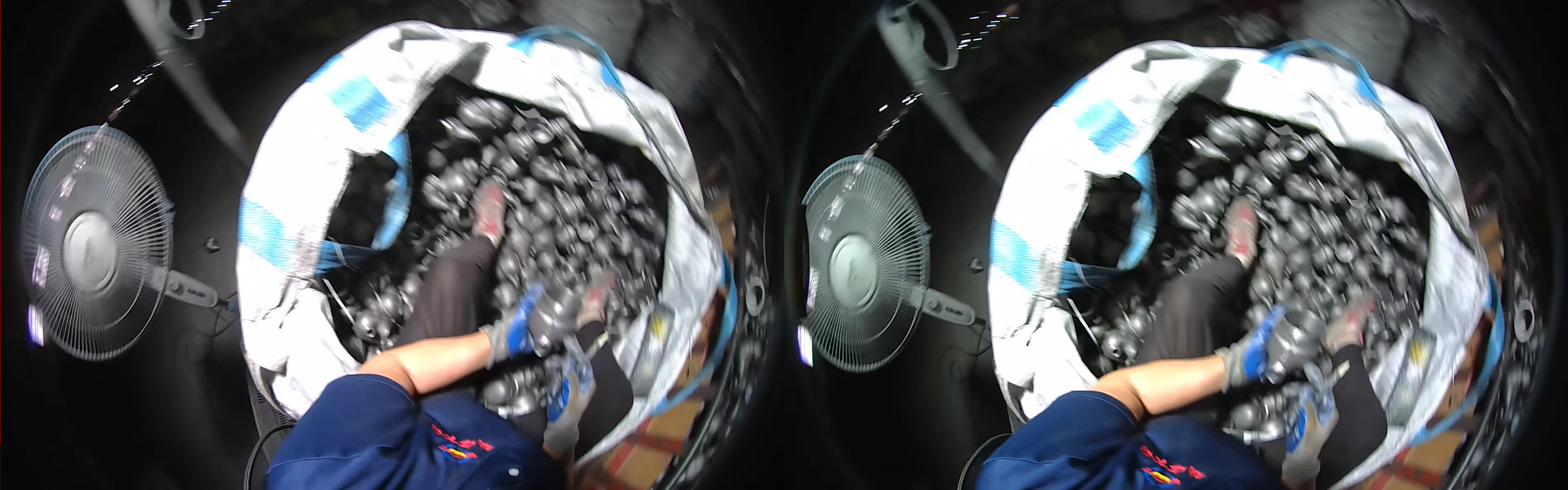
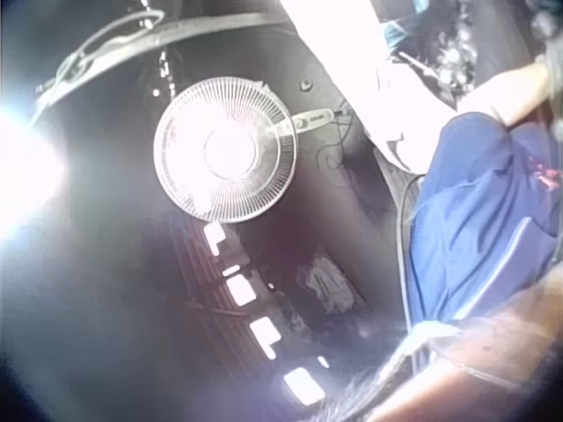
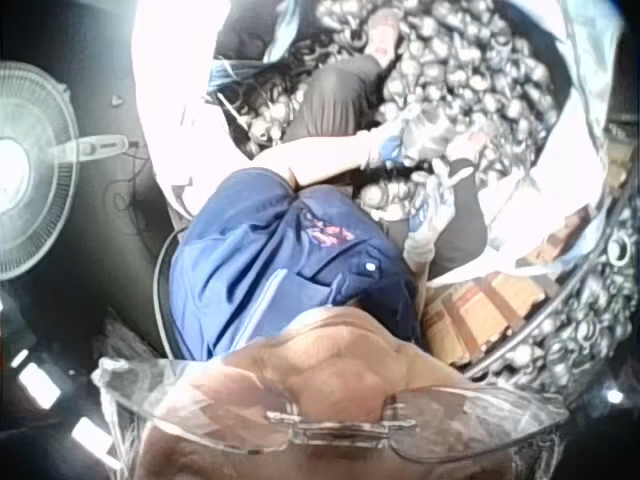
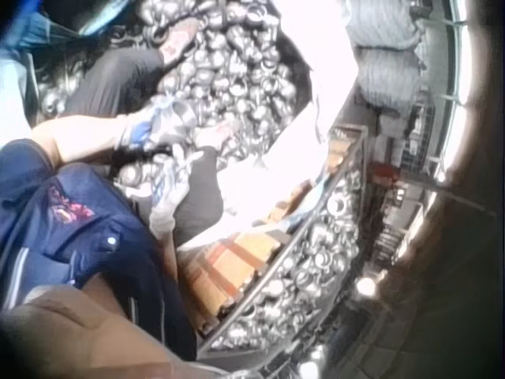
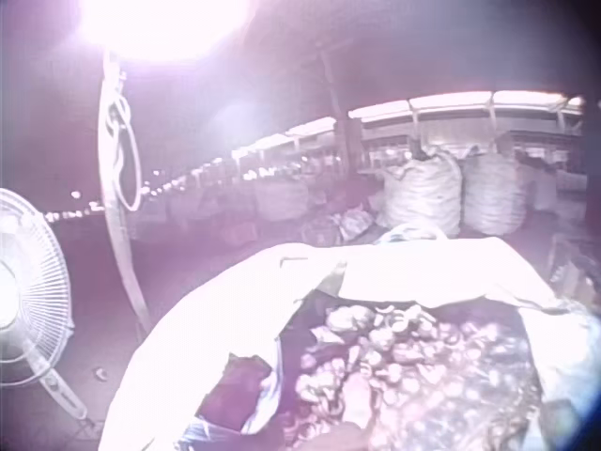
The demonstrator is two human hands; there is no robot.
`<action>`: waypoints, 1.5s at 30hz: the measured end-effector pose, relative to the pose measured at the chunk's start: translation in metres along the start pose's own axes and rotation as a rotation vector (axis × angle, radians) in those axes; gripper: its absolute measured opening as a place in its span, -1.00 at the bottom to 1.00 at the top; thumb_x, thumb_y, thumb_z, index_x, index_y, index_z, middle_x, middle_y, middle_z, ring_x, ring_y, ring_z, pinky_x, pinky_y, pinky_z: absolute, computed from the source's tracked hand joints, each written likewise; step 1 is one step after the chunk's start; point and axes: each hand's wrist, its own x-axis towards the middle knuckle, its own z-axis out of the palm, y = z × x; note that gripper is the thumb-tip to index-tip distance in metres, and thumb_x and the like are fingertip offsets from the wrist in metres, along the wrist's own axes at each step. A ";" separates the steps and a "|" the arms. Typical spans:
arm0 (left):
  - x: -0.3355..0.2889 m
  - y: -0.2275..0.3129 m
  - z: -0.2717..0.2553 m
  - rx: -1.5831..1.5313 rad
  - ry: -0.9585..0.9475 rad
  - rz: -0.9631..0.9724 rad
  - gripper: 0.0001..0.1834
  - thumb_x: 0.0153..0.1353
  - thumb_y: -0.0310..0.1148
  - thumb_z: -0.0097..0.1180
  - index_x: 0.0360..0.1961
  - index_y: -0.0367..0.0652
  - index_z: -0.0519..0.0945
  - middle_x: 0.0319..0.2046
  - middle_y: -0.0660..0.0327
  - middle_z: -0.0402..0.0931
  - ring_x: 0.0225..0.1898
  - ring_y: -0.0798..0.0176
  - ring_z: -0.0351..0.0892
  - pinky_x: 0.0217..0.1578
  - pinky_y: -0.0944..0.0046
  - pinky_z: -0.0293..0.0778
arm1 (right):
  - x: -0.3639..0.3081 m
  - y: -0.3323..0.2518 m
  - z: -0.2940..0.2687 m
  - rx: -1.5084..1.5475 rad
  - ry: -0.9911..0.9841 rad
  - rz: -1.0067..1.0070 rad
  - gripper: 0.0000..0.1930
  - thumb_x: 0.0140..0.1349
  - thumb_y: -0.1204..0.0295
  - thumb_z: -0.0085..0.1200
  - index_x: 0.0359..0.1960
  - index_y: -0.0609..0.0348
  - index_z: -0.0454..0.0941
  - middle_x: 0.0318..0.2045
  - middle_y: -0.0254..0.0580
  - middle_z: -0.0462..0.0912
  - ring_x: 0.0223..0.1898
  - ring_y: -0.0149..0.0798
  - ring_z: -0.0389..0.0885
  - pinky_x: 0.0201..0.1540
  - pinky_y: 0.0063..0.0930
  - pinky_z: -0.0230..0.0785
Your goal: Inspecting and deburring metal castings by hand using a scraper tool.
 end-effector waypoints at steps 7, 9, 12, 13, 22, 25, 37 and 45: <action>0.021 -0.002 -0.033 0.006 -0.083 0.091 -0.42 0.27 0.10 -0.19 0.13 -0.10 0.33 0.04 0.15 0.42 0.01 0.22 0.46 0.08 0.18 0.35 | 0.012 0.024 0.004 -0.076 -0.004 -0.197 -0.56 0.24 0.39 -0.08 0.09 0.46 0.31 0.00 -0.06 0.44 -0.07 -0.34 0.42 0.02 -0.48 0.22; 0.020 0.001 -0.032 -0.005 -0.053 0.093 -0.43 0.27 0.08 -0.17 0.14 -0.11 0.32 0.05 0.14 0.40 0.02 0.20 0.45 0.08 0.14 0.36 | 0.018 0.028 0.003 -0.013 -0.023 -0.178 -0.57 0.26 0.39 -0.09 0.09 0.43 0.32 0.00 -0.09 0.43 -0.06 -0.36 0.39 0.02 -0.49 0.19; 0.019 0.007 -0.038 0.019 -0.047 0.135 -0.46 0.29 -0.01 -0.14 0.17 -0.11 0.27 0.05 0.16 0.40 0.01 0.21 0.46 0.07 0.16 0.37 | 0.021 0.036 0.004 -0.003 -0.047 -0.174 -0.57 0.26 0.38 -0.10 0.10 0.43 0.31 0.01 -0.07 0.42 -0.05 -0.34 0.40 0.02 -0.47 0.21; 0.021 0.008 -0.039 -0.013 -0.030 0.135 -0.49 0.29 -0.06 -0.12 0.18 -0.10 0.26 0.05 0.17 0.40 0.01 0.22 0.45 0.07 0.17 0.37 | 0.021 0.038 0.000 -0.002 -0.049 -0.174 -0.57 0.26 0.38 -0.11 0.10 0.43 0.31 0.01 -0.07 0.42 -0.05 -0.33 0.40 0.02 -0.47 0.21; 0.039 0.001 -0.049 0.117 0.043 0.209 -0.56 0.27 -0.17 -0.04 0.13 -0.07 0.31 0.00 0.19 0.43 -0.02 0.27 0.49 0.03 0.20 0.43 | 0.023 0.085 -0.047 0.002 -0.100 -0.106 -0.56 0.27 0.36 -0.16 0.10 0.42 0.28 0.05 -0.01 0.38 -0.03 -0.25 0.41 0.02 -0.42 0.26; 0.044 0.002 -0.051 0.157 0.092 0.219 -0.56 0.25 -0.13 -0.01 0.10 -0.08 0.33 -0.09 0.19 0.48 -0.13 0.30 0.54 -0.08 0.24 0.52 | 0.025 0.099 -0.060 -0.012 -0.122 -0.090 -0.56 0.28 0.35 -0.18 0.11 0.42 0.28 0.06 0.01 0.37 -0.02 -0.23 0.41 0.02 -0.41 0.27; 0.026 0.018 -0.035 1.886 -0.037 0.863 -0.71 0.21 -0.32 -0.03 -0.04 -0.12 0.46 -0.10 0.14 0.44 -0.07 0.12 0.42 -0.01 0.23 0.31 | 0.066 0.123 -0.073 0.089 -0.262 -0.034 -0.40 0.26 0.13 -0.24 0.22 0.32 0.15 0.21 0.11 0.20 0.20 -0.01 0.22 0.21 -0.13 0.08; 0.037 0.023 -0.049 2.088 -0.121 1.106 -0.71 0.10 -0.40 0.03 -0.12 -0.19 0.50 -0.15 0.09 0.46 -0.09 0.08 0.43 -0.05 0.18 0.33 | 0.087 0.122 -0.067 -0.069 -0.319 -0.055 -0.39 0.25 0.11 -0.25 0.22 0.31 0.14 0.22 0.10 0.18 0.21 0.00 0.19 0.21 -0.11 0.04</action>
